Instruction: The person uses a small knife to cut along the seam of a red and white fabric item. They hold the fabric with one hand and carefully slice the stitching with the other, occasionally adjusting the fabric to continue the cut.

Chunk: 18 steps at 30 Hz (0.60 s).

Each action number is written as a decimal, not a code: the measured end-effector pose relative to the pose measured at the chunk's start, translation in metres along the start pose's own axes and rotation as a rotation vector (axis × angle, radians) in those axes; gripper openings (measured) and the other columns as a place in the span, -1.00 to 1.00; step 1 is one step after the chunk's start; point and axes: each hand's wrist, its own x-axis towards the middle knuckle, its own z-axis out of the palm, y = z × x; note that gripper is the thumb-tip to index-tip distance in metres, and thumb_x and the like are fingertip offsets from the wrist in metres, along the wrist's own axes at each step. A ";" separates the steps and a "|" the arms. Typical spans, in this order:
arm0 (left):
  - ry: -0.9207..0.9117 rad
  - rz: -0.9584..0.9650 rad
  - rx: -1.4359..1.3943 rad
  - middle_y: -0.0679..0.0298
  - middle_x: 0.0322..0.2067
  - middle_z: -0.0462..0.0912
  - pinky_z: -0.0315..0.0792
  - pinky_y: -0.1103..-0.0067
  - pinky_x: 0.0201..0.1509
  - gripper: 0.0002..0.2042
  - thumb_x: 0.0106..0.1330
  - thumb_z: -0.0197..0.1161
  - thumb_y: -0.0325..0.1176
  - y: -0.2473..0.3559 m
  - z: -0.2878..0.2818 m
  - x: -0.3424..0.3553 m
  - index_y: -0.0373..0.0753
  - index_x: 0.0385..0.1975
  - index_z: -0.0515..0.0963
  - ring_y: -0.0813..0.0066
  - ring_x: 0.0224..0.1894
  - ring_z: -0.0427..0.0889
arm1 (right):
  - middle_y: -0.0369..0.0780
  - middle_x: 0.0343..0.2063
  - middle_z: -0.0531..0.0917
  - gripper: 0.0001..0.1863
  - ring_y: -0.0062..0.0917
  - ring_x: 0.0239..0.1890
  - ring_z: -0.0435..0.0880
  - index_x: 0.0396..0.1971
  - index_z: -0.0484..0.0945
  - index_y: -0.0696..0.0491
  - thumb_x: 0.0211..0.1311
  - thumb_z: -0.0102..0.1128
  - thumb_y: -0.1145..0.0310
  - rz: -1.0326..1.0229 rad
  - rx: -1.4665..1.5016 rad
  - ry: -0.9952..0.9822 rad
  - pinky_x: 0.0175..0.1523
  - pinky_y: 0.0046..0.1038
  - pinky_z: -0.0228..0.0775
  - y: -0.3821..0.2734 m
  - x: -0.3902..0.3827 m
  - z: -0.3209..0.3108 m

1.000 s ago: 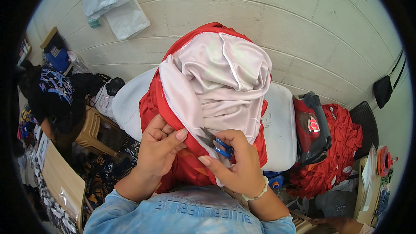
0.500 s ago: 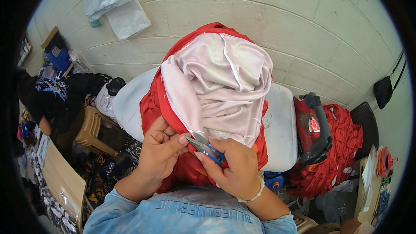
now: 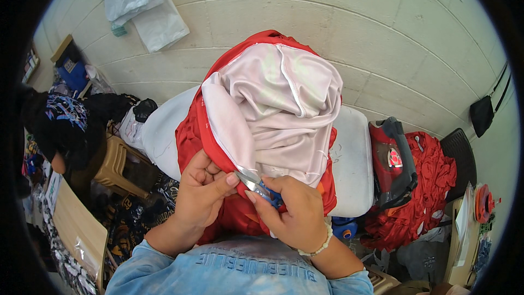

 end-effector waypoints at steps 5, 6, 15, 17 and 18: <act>-0.002 0.017 0.030 0.11 0.02 0.53 0.39 0.57 0.16 -0.54 0.27 0.15 -0.63 -0.002 0.000 -0.001 -0.40 0.18 0.24 0.43 0.05 0.54 | -0.18 -0.54 0.59 -0.73 -0.55 -0.59 0.55 -0.33 0.53 0.23 -0.01 0.41 0.47 -0.007 -0.030 -0.007 -0.48 -0.59 0.35 0.000 0.000 -0.002; 0.000 0.021 0.033 0.12 0.02 0.53 0.39 0.56 0.16 -0.54 0.27 0.15 -0.63 -0.003 0.000 -0.001 -0.40 0.18 0.24 0.43 0.05 0.54 | -0.17 -0.56 0.59 -0.73 -0.50 -0.63 0.55 -0.34 0.53 0.22 -0.02 0.42 0.47 -0.037 -0.045 0.005 -0.52 -0.56 0.35 0.002 0.000 -0.002; 0.024 -0.027 -0.021 0.15 -0.02 0.55 0.45 0.59 0.09 -0.56 0.27 0.16 -0.62 -0.006 0.004 0.004 -0.38 0.15 0.28 0.48 0.01 0.56 | -0.31 -0.57 0.53 -0.70 -0.76 -0.53 0.41 -0.27 0.44 0.19 0.03 0.37 0.49 0.333 0.400 0.001 -0.41 -0.68 0.26 0.009 -0.012 0.007; 0.041 -0.045 -0.013 0.17 -0.04 0.56 0.48 0.60 0.03 -0.57 0.27 0.17 -0.60 -0.005 0.003 0.007 -0.36 0.15 0.29 0.50 -0.01 0.57 | -0.32 -0.56 0.52 -0.70 -0.77 -0.51 0.39 -0.26 0.43 0.19 0.04 0.35 0.50 0.377 0.385 -0.072 -0.40 -0.68 0.25 0.015 -0.015 0.003; 0.045 -0.049 -0.004 0.18 -0.04 0.56 0.50 0.60 0.01 -0.57 0.27 0.18 -0.58 -0.003 0.002 0.008 -0.35 0.15 0.30 0.51 -0.02 0.57 | -0.32 -0.57 0.51 -0.71 -0.76 -0.52 0.39 -0.27 0.42 0.19 0.04 0.34 0.50 0.389 0.366 -0.104 -0.40 -0.68 0.25 0.017 -0.015 0.000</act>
